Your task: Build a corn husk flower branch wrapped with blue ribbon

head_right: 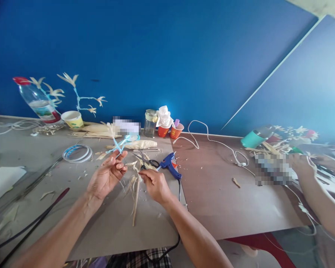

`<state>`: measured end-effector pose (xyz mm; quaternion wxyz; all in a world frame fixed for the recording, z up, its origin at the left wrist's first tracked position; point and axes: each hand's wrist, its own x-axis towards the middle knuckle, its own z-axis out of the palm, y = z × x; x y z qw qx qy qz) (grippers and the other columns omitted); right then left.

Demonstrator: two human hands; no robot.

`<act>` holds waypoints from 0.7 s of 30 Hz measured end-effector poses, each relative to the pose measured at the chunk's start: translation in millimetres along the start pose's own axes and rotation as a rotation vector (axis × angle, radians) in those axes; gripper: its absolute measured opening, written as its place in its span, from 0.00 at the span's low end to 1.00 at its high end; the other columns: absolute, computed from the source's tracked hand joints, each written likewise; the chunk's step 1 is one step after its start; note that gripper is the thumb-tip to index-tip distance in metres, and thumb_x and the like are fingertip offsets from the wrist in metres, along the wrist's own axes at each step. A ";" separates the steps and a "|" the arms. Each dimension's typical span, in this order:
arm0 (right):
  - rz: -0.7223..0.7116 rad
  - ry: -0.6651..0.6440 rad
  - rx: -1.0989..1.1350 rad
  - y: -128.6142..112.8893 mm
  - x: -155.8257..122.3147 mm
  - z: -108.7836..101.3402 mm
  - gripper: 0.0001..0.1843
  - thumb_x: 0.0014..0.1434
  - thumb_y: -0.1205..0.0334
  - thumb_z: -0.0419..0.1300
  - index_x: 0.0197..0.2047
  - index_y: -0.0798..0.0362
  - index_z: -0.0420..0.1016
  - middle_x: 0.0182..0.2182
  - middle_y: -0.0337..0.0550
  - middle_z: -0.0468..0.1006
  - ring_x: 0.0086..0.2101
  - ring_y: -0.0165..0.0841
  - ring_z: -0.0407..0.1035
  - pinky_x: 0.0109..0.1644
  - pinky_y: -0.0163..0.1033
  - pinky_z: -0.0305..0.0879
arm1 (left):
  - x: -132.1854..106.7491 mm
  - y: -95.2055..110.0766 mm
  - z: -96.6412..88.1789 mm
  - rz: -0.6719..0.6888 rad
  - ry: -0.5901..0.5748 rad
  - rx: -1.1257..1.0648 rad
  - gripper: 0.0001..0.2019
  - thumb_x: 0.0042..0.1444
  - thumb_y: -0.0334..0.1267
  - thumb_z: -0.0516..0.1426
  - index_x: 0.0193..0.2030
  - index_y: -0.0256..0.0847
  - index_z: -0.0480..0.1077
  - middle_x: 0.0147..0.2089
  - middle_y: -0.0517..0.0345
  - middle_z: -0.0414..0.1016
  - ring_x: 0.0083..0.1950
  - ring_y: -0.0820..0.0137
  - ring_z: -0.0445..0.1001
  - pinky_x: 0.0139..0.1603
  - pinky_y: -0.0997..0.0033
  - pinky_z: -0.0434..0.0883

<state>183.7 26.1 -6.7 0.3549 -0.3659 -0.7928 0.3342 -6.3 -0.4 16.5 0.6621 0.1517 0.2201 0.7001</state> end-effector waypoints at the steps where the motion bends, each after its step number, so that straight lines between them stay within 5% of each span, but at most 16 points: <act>1: 0.008 0.008 0.010 -0.2 -0.3 0.1 0.13 0.62 0.62 0.52 0.40 0.53 0.78 0.26 0.45 0.76 0.28 0.34 0.68 0.36 0.38 0.64 | 0.0 0.1 -0.7 -0.008 0.003 0.012 0.15 0.48 0.28 0.63 0.44 0.39 0.74 0.48 0.50 0.77 0.26 0.81 0.69 0.34 0.73 0.73; 6: 0.009 0.008 0.018 -0.3 -1.3 0.9 0.13 0.62 0.62 0.52 0.39 0.53 0.78 0.26 0.46 0.76 0.28 0.34 0.69 0.35 0.38 0.63 | -0.8 -1.6 -0.1 -0.023 0.025 0.026 0.11 0.47 0.29 0.65 0.39 0.38 0.75 0.44 0.50 0.79 0.25 0.80 0.69 0.33 0.73 0.72; 15: -0.084 -0.090 -0.217 0.4 -2.3 -4.2 0.13 0.62 0.62 0.52 0.44 0.51 0.77 0.36 0.51 0.80 0.36 0.40 0.72 0.43 0.44 0.62 | 3.1 12.2 3.6 0.206 0.124 0.163 0.05 0.47 0.28 0.64 0.30 0.38 0.74 0.30 0.60 0.77 0.25 0.81 0.68 0.27 0.78 0.67; 21: -0.022 -0.131 0.108 4.0 0.6 -29.2 0.16 0.62 0.52 0.54 0.42 0.53 0.78 0.36 0.49 0.78 0.36 0.36 0.71 0.41 0.41 0.64 | 12.0 42.2 -7.6 0.340 0.193 0.133 0.02 0.52 0.29 0.61 0.33 0.39 0.74 0.24 0.66 0.73 0.15 0.85 0.56 0.26 0.78 0.66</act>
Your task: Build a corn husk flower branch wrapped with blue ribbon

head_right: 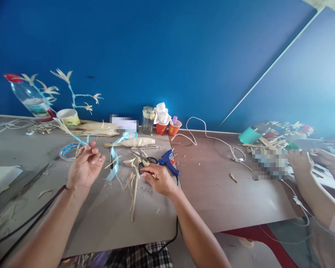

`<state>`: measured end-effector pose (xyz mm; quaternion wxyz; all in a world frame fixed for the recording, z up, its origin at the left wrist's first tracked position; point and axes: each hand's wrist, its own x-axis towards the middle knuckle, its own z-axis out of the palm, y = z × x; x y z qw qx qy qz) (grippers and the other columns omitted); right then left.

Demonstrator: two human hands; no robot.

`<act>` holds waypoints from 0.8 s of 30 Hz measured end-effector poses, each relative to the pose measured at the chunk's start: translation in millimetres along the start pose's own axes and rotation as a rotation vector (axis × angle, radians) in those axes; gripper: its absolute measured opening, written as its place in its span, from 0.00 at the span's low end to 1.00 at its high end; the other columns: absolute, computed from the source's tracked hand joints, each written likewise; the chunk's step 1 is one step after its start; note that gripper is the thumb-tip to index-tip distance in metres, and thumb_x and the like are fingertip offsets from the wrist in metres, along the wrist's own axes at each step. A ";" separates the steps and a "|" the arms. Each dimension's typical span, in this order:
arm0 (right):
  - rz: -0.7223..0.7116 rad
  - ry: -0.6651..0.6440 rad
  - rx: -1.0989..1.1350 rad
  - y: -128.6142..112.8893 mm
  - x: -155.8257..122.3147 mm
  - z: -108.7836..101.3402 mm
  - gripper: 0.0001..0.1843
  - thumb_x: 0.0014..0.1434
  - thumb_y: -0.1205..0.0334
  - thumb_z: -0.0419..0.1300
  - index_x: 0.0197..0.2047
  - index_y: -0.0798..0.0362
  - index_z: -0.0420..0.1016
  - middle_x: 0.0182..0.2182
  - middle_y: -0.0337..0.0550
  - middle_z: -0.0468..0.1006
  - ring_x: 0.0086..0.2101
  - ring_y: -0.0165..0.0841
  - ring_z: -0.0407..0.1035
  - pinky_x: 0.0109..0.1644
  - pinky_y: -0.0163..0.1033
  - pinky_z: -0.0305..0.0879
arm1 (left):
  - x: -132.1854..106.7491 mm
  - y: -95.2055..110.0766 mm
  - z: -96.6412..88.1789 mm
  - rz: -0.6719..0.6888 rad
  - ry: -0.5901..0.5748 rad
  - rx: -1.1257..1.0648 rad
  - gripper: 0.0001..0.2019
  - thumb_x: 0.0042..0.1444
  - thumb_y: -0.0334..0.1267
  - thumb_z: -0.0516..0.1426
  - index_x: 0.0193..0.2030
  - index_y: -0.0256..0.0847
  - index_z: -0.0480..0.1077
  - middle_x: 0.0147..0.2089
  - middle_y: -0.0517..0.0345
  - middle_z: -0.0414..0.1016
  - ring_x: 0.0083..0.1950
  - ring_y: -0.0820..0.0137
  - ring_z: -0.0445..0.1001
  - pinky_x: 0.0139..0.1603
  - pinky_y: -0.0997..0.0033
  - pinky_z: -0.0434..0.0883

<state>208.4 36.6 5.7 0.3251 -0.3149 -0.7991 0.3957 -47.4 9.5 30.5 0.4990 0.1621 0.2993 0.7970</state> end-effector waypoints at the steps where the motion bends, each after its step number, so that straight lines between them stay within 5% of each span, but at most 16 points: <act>1: 0.006 -0.002 0.112 1.7 0.3 -3.8 0.19 0.62 0.49 0.53 0.42 0.53 0.78 0.36 0.49 0.77 0.35 0.35 0.70 0.41 0.41 0.65 | 2.0 2.2 -2.4 -0.020 -0.021 -0.028 0.02 0.53 0.30 0.60 0.34 0.38 0.74 0.22 0.67 0.71 0.15 0.85 0.55 0.26 0.78 0.66; 4: 0.094 0.094 0.327 8.0 2.2 -11.4 0.23 0.60 0.44 0.53 0.42 0.54 0.78 0.36 0.48 0.75 0.34 0.34 0.70 0.40 0.41 0.66 | 3.3 6.1 -6.7 -0.134 -0.115 -0.087 0.03 0.55 0.32 0.58 0.35 0.36 0.73 0.17 0.70 0.64 0.14 0.84 0.52 0.25 0.78 0.65; 7: 0.232 0.158 0.332 8.9 4.8 -13.3 0.20 0.56 0.48 0.60 0.44 0.54 0.76 0.34 0.45 0.75 0.32 0.32 0.70 0.38 0.39 0.67 | -0.1 7.2 -6.4 -0.193 -0.196 -0.059 0.04 0.55 0.33 0.58 0.35 0.35 0.73 0.15 0.70 0.62 0.15 0.83 0.52 0.27 0.76 0.66; 11: 0.220 0.146 0.295 -3.3 7.6 -14.4 0.17 0.56 0.53 0.60 0.46 0.52 0.73 0.36 0.43 0.74 0.29 0.29 0.69 0.38 0.38 0.68 | -3.4 7.4 -5.1 -0.165 -0.233 -0.003 0.04 0.55 0.34 0.59 0.35 0.36 0.74 0.15 0.68 0.61 0.16 0.81 0.55 0.27 0.75 0.67; 19: 0.157 0.053 -0.004 -23.2 31.6 -35.8 0.16 0.58 0.60 0.57 0.49 0.55 0.73 0.32 0.41 0.74 0.29 0.28 0.67 0.37 0.37 0.66 | -3.2 11.0 -7.4 -0.153 -0.251 -0.062 0.04 0.57 0.33 0.57 0.34 0.36 0.73 0.14 0.69 0.58 0.16 0.82 0.53 0.26 0.77 0.66; 24: 0.036 -0.068 -0.416 -14.2 68.3 -15.6 0.15 0.59 0.69 0.53 0.47 0.57 0.76 0.41 0.47 0.76 0.38 0.32 0.69 0.45 0.36 0.65 | -0.8 11.0 -12.3 -0.126 -0.289 -0.083 0.04 0.55 0.33 0.57 0.35 0.36 0.74 0.14 0.70 0.59 0.16 0.82 0.51 0.28 0.75 0.68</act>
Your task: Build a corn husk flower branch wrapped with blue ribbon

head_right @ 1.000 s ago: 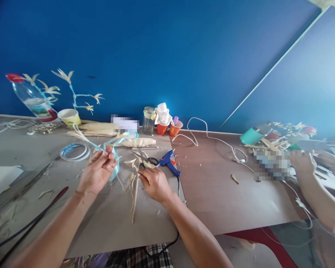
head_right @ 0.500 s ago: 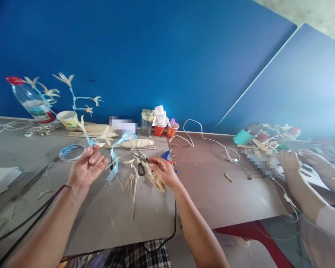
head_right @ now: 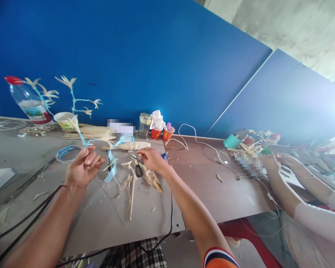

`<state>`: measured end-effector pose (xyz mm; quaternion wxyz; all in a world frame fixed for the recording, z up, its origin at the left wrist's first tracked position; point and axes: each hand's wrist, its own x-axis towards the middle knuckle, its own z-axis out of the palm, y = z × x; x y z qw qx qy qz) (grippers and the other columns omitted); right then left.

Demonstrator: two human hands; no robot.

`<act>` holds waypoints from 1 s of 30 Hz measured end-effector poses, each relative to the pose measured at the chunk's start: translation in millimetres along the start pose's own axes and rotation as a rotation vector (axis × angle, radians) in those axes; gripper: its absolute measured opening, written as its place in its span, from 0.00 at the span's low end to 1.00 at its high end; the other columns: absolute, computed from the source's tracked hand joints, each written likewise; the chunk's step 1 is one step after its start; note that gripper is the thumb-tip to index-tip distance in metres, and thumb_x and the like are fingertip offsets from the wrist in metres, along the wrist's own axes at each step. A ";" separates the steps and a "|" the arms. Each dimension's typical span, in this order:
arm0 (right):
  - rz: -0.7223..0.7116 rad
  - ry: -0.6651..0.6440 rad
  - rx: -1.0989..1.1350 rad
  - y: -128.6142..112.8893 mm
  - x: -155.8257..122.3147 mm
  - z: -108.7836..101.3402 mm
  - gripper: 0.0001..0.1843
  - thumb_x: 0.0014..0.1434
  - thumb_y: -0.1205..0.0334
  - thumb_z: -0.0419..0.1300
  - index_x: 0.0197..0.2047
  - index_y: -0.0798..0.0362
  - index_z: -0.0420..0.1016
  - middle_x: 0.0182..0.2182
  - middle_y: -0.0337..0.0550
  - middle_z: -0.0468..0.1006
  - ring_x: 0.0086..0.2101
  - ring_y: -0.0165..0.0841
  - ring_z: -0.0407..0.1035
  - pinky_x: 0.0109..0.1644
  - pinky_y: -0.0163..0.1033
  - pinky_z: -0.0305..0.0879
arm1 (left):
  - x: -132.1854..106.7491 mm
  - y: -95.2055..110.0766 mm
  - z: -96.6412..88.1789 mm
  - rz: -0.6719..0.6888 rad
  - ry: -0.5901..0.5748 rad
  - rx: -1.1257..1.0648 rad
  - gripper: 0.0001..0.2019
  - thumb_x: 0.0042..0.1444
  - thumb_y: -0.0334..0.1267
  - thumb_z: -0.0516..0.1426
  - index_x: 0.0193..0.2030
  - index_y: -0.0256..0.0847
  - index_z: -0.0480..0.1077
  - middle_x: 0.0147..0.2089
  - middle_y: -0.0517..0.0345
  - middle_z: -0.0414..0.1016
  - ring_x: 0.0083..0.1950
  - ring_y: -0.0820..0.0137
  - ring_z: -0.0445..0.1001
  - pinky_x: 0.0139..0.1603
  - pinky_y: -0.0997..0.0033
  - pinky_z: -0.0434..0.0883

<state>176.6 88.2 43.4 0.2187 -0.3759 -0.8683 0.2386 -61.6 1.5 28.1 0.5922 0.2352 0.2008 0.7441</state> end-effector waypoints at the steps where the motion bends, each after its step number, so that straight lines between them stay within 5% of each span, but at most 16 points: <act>1: -0.040 -0.082 -0.134 -0.2 7.2 8.4 0.17 0.58 0.72 0.52 0.48 0.56 0.75 0.42 0.48 0.75 0.39 0.32 0.69 0.46 0.36 0.65 | 0.7 -1.1 -1.5 -0.009 -0.002 0.011 0.04 0.54 0.33 0.59 0.35 0.36 0.74 0.15 0.69 0.59 0.16 0.82 0.52 0.29 0.74 0.69; 8: -0.139 -0.270 -0.400 1.7 40.1 57.8 0.15 0.51 0.75 0.57 0.41 0.54 0.78 0.43 0.49 0.70 0.40 0.36 0.66 0.44 0.38 0.64 | 2.1 -11.5 -4.2 -0.047 -0.025 0.080 0.05 0.50 0.34 0.63 0.33 0.36 0.74 0.16 0.67 0.63 0.17 0.83 0.56 0.30 0.76 0.67; 11: -0.193 -0.232 -0.284 5.2 47.0 63.0 0.09 0.52 0.74 0.56 0.32 0.56 0.77 0.40 0.49 0.71 0.39 0.35 0.66 0.45 0.38 0.63 | 1.6 -14.3 -3.5 -0.049 -0.008 0.119 0.06 0.50 0.35 0.63 0.34 0.36 0.75 0.18 0.66 0.66 0.17 0.83 0.58 0.31 0.75 0.67; 15: -0.189 -0.121 -0.103 16.1 48.1 54.5 0.10 0.55 0.71 0.54 0.37 0.56 0.75 0.41 0.46 0.71 0.35 0.29 0.67 0.40 0.34 0.65 | 2.6 -16.5 -3.5 -0.024 0.038 0.147 0.06 0.49 0.37 0.64 0.33 0.37 0.74 0.19 0.65 0.67 0.18 0.83 0.58 0.28 0.76 0.65; 20: 0.105 0.218 0.715 19.1 30.9 22.8 0.07 0.51 0.59 0.61 0.30 0.54 0.71 0.21 0.35 0.69 0.23 0.27 0.62 0.29 0.33 0.62 | 3.9 -19.7 -1.9 0.010 0.093 0.221 0.07 0.48 0.38 0.64 0.33 0.38 0.74 0.20 0.64 0.69 0.17 0.83 0.55 0.23 0.77 0.59; 22: 0.139 0.357 1.019 5.2 21.2 13.2 0.09 0.49 0.58 0.64 0.31 0.53 0.72 0.23 0.34 0.71 0.22 0.25 0.63 0.28 0.32 0.61 | 3.4 -23.0 -1.5 -0.007 0.107 0.266 0.08 0.48 0.39 0.65 0.33 0.37 0.75 0.21 0.62 0.70 0.18 0.82 0.57 0.21 0.78 0.56; 27: 0.050 0.277 1.450 -49.5 4.2 2.2 0.10 0.48 0.58 0.67 0.29 0.52 0.70 0.25 0.35 0.71 0.22 0.24 0.63 0.29 0.34 0.62 | 1.4 -33.8 -1.7 -0.083 0.081 0.290 0.10 0.46 0.38 0.65 0.34 0.35 0.77 0.24 0.57 0.72 0.27 0.76 0.67 0.24 0.78 0.59; 30: -0.065 0.318 1.575 -63.1 -4.8 -25.5 0.09 0.48 0.59 0.66 0.30 0.50 0.71 0.24 0.34 0.69 0.20 0.22 0.58 0.27 0.33 0.61 | 1.3 -37.1 -2.3 -0.091 0.082 0.287 0.09 0.46 0.36 0.65 0.35 0.36 0.77 0.27 0.56 0.73 0.29 0.76 0.68 0.27 0.77 0.61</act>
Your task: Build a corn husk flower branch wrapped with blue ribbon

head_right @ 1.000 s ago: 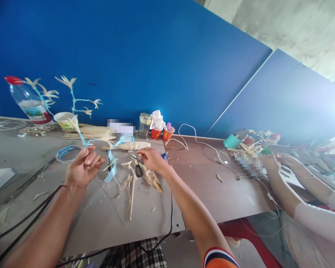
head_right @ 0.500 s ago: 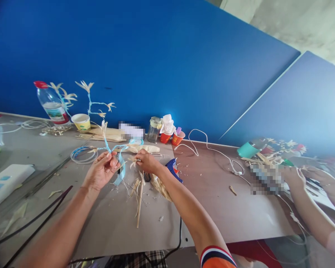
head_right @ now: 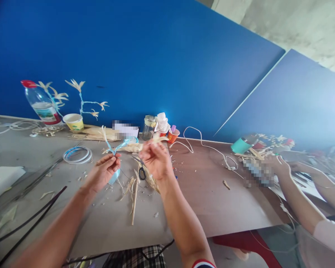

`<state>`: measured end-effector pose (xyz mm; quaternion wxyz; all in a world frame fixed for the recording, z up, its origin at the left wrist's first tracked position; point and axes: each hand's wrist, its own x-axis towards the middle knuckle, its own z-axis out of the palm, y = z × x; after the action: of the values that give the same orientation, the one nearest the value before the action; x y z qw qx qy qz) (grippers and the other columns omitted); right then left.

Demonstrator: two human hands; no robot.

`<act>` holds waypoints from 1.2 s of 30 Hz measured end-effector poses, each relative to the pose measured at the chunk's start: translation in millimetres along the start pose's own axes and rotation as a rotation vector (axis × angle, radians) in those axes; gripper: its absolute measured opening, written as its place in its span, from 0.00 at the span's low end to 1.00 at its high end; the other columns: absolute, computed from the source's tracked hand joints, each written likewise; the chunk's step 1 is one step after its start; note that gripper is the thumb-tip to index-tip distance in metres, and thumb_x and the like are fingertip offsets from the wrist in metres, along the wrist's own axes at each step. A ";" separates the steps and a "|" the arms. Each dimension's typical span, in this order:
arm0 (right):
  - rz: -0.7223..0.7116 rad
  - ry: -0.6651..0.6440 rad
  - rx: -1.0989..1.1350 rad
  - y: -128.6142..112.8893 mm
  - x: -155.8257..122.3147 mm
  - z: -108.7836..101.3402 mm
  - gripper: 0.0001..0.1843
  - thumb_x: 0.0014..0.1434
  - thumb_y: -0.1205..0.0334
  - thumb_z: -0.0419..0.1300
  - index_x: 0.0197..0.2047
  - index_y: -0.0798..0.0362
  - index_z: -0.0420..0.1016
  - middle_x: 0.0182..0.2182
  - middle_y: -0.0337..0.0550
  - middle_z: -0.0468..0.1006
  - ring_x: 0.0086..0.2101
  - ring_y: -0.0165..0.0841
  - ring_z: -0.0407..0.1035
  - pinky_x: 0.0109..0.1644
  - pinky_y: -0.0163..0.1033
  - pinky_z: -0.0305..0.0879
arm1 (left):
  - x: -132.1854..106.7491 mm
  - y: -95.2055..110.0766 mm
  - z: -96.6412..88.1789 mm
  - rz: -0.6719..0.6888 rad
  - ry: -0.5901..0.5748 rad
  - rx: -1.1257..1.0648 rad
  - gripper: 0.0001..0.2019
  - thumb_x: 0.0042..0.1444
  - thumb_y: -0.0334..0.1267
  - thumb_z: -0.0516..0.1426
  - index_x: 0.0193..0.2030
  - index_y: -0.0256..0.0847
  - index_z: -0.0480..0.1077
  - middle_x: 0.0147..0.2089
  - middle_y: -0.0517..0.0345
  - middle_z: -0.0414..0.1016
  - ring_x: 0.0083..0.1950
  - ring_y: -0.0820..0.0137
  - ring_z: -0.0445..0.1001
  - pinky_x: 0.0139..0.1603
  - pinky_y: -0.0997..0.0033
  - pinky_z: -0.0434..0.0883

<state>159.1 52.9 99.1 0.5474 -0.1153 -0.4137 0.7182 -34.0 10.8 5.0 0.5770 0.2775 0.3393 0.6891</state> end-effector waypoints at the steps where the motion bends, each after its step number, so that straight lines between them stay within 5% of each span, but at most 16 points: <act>1: -0.088 0.005 0.030 -13.5 0.0 -0.7 0.07 0.49 0.60 0.66 0.31 0.50 0.71 0.24 0.33 0.68 0.20 0.22 0.57 0.27 0.32 0.61 | 0.2 -0.4 -0.1 -0.004 -0.002 0.003 0.09 0.46 0.36 0.65 0.35 0.36 0.77 0.27 0.55 0.73 0.30 0.76 0.67 0.27 0.77 0.62; 4: -0.328 0.042 0.000 -43.6 -0.3 -8.4 0.04 0.51 0.63 0.64 0.31 0.48 0.72 0.26 0.33 0.69 0.21 0.21 0.59 0.28 0.31 0.62 | 0.3 -0.8 0.0 -0.036 -0.021 0.041 0.09 0.47 0.36 0.65 0.35 0.36 0.77 0.27 0.56 0.72 0.29 0.76 0.67 0.28 0.77 0.62; 6: -0.244 0.053 -0.073 -39.6 -4.2 -10.4 0.05 0.50 0.65 0.65 0.32 0.48 0.73 0.28 0.35 0.71 0.24 0.23 0.63 0.29 0.32 0.63 | -0.6 -1.4 0.8 -0.060 -0.035 0.086 0.09 0.48 0.37 0.64 0.35 0.36 0.76 0.27 0.56 0.72 0.27 0.77 0.66 0.27 0.77 0.61; 10: 0.072 0.026 -0.221 22.7 -17.5 -5.1 0.06 0.47 0.64 0.66 0.29 0.52 0.72 0.28 0.37 0.73 0.24 0.26 0.67 0.28 0.35 0.63 | -3.5 -4.2 2.8 -0.061 -0.078 0.192 0.09 0.51 0.40 0.62 0.36 0.37 0.74 0.25 0.58 0.72 0.23 0.79 0.61 0.24 0.77 0.58; 15: 0.104 0.038 -0.311 80.7 -19.1 -4.6 0.08 0.49 0.61 0.65 0.29 0.53 0.70 0.20 0.34 0.71 0.22 0.27 0.66 0.32 0.36 0.63 | -2.5 -10.9 1.1 -0.052 -0.126 0.210 0.10 0.52 0.43 0.61 0.34 0.38 0.73 0.26 0.58 0.73 0.23 0.78 0.63 0.23 0.77 0.56; 25: -0.118 0.248 -0.454 84.3 -17.4 -10.9 0.09 0.52 0.58 0.62 0.33 0.52 0.66 0.31 0.38 0.76 0.24 0.29 0.71 0.37 0.40 0.69 | -7.0 -10.6 7.7 -0.030 -0.128 0.318 0.09 0.55 0.43 0.59 0.37 0.38 0.72 0.25 0.60 0.72 0.22 0.79 0.61 0.24 0.76 0.57; 36: -0.181 0.235 -0.509 88.5 -23.4 -9.7 0.12 0.54 0.53 0.61 0.33 0.49 0.63 0.35 0.42 0.76 0.28 0.33 0.74 0.44 0.45 0.70 | -7.4 -13.2 9.2 -0.028 -0.127 0.308 0.10 0.54 0.44 0.60 0.35 0.38 0.72 0.25 0.60 0.71 0.22 0.78 0.61 0.24 0.76 0.57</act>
<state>112.7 31.6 22.5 0.6069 -0.2939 -0.5230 0.5213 -17.5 6.2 0.3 0.5573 0.4010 0.4078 0.6020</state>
